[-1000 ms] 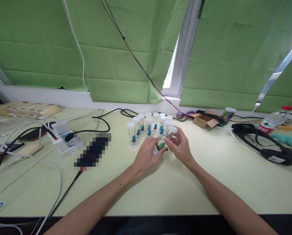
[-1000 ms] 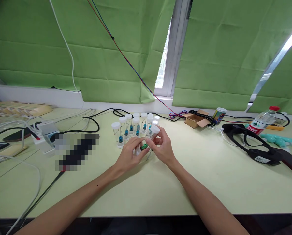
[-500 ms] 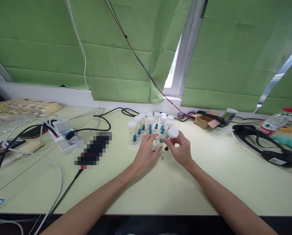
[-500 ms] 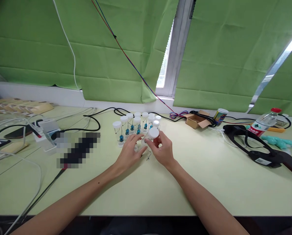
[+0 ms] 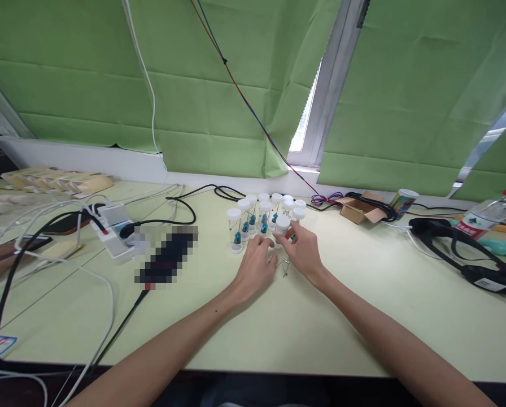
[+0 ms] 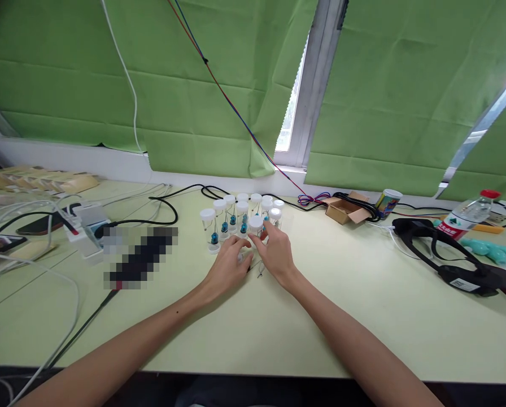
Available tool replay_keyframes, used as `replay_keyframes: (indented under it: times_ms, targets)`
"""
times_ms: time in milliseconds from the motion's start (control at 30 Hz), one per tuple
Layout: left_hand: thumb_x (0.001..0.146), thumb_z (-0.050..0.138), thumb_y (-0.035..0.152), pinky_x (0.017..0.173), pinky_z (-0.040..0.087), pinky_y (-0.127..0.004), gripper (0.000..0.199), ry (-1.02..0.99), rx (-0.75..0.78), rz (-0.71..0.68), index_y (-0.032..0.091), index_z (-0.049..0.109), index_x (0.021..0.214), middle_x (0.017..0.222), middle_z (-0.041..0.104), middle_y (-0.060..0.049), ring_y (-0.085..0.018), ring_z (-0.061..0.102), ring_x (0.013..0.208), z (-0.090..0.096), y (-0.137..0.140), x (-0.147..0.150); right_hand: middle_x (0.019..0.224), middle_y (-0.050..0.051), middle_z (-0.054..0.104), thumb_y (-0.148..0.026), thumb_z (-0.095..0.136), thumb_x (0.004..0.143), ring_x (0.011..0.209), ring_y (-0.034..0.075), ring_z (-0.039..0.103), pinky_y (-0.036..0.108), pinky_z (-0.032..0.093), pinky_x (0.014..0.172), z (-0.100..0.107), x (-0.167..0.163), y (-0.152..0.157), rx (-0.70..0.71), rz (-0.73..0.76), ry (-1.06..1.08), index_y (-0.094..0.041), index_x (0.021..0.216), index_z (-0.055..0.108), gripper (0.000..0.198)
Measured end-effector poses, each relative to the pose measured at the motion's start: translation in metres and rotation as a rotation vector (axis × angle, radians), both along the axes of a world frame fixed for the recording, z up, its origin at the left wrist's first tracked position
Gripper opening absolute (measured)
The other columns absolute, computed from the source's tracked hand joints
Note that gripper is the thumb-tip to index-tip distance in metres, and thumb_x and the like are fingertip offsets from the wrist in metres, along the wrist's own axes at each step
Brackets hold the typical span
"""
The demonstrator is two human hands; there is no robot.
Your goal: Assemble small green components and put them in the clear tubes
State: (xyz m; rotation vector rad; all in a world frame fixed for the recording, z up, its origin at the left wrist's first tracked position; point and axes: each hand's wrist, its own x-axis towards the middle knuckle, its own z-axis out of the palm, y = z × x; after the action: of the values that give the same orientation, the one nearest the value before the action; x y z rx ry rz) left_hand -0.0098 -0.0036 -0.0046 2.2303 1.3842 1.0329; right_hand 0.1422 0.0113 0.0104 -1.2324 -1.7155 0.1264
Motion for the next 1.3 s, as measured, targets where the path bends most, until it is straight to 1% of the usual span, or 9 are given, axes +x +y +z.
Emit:
replay_keyframes:
  times_ms: [100, 267, 433, 533, 667, 900, 1133, 1300]
  targets:
    - [0.089, 0.051, 0.019, 0.088, 0.047, -0.042, 0.015, 0.0, 0.016, -0.005, 0.018, 0.062, 0.098, 0.104, 0.057, -0.01, -0.028, 0.053, 0.11, 0.0, 0.0, 0.0, 0.07, 0.001, 0.063, -0.042, 0.061, 0.089, 0.054, 0.015, 0.052, 0.027, 0.04, 0.059, -0.001, -0.004, 0.006, -0.01, -0.02, -0.004, -0.021, 0.08, 0.053, 0.025]
    - [0.088, 0.051, 0.019, 0.089, 0.047, -0.043, 0.018, -0.003, 0.024, -0.019, 0.018, 0.065, 0.099, 0.104, 0.058, -0.011, -0.029, 0.053, 0.11, -0.001, 0.0, 0.0, 0.072, 0.002, 0.063, -0.041, 0.059, 0.091, 0.056, 0.016, 0.054, 0.028, 0.039, 0.059, 0.001, -0.014, 0.014, -0.037, -0.073, -0.026, -0.021, 0.082, 0.051, 0.023]
    - [0.088, 0.052, 0.019, 0.09, 0.047, -0.042, 0.017, -0.026, 0.018, -0.024, 0.019, 0.065, 0.1, 0.105, 0.059, -0.011, -0.029, 0.053, 0.111, -0.003, 0.001, -0.001, 0.066, 0.001, 0.059, -0.039, 0.058, 0.092, 0.058, 0.019, 0.056, 0.029, 0.039, 0.058, 0.006, -0.02, 0.02, -0.071, -0.104, -0.039, -0.022, 0.08, 0.048, 0.023]
    - [0.088, 0.052, 0.02, 0.091, 0.047, -0.042, 0.016, -0.027, 0.017, -0.025, 0.019, 0.064, 0.099, 0.105, 0.059, -0.011, -0.029, 0.053, 0.112, -0.004, 0.002, -0.001, 0.066, 0.002, 0.06, -0.037, 0.058, 0.092, 0.056, 0.02, 0.056, 0.03, 0.038, 0.056, 0.009, -0.021, 0.023, -0.107, -0.124, -0.046, -0.021, 0.082, 0.049, 0.021]
    - [0.088, 0.052, 0.02, 0.093, 0.046, -0.042, 0.017, -0.018, 0.011, -0.022, 0.018, 0.065, 0.1, 0.106, 0.059, -0.011, -0.029, 0.053, 0.114, -0.004, 0.002, -0.001, 0.063, 0.002, 0.061, -0.035, 0.056, 0.094, 0.05, 0.02, 0.055, 0.03, 0.037, 0.052, 0.009, -0.022, 0.025, -0.171, -0.121, -0.043, -0.02, 0.09, 0.051, 0.017]
    - [0.09, 0.05, 0.021, 0.097, 0.044, -0.044, 0.021, 0.003, -0.041, -0.035, 0.017, 0.066, 0.103, 0.111, 0.061, -0.013, -0.031, 0.052, 0.117, 0.0, -0.001, -0.001, 0.06, 0.002, 0.062, -0.032, 0.052, 0.097, 0.047, 0.021, 0.056, 0.03, 0.038, 0.053, 0.01, -0.025, 0.03, -0.193, -0.107, -0.075, -0.018, 0.096, 0.052, 0.014]
    - [0.091, 0.049, 0.022, 0.098, 0.043, -0.042, 0.022, 0.008, -0.071, -0.036, 0.016, 0.065, 0.105, 0.113, 0.06, -0.012, -0.03, 0.05, 0.12, 0.002, -0.002, -0.001, 0.067, 0.006, 0.066, -0.035, 0.05, 0.099, 0.053, 0.021, 0.061, 0.029, 0.04, 0.055, 0.016, -0.029, 0.029, -0.264, -0.172, -0.162, -0.014, 0.101, 0.054, 0.021]
    - [0.091, 0.051, 0.022, 0.096, 0.043, -0.04, 0.02, 0.017, -0.07, -0.03, 0.016, 0.066, 0.104, 0.11, 0.061, -0.011, -0.028, 0.051, 0.116, 0.0, -0.001, 0.0, 0.072, 0.009, 0.068, -0.038, 0.049, 0.1, 0.061, 0.022, 0.064, 0.029, 0.041, 0.056, 0.022, -0.03, 0.022, -0.304, -0.22, -0.254, -0.013, 0.101, 0.056, 0.026]
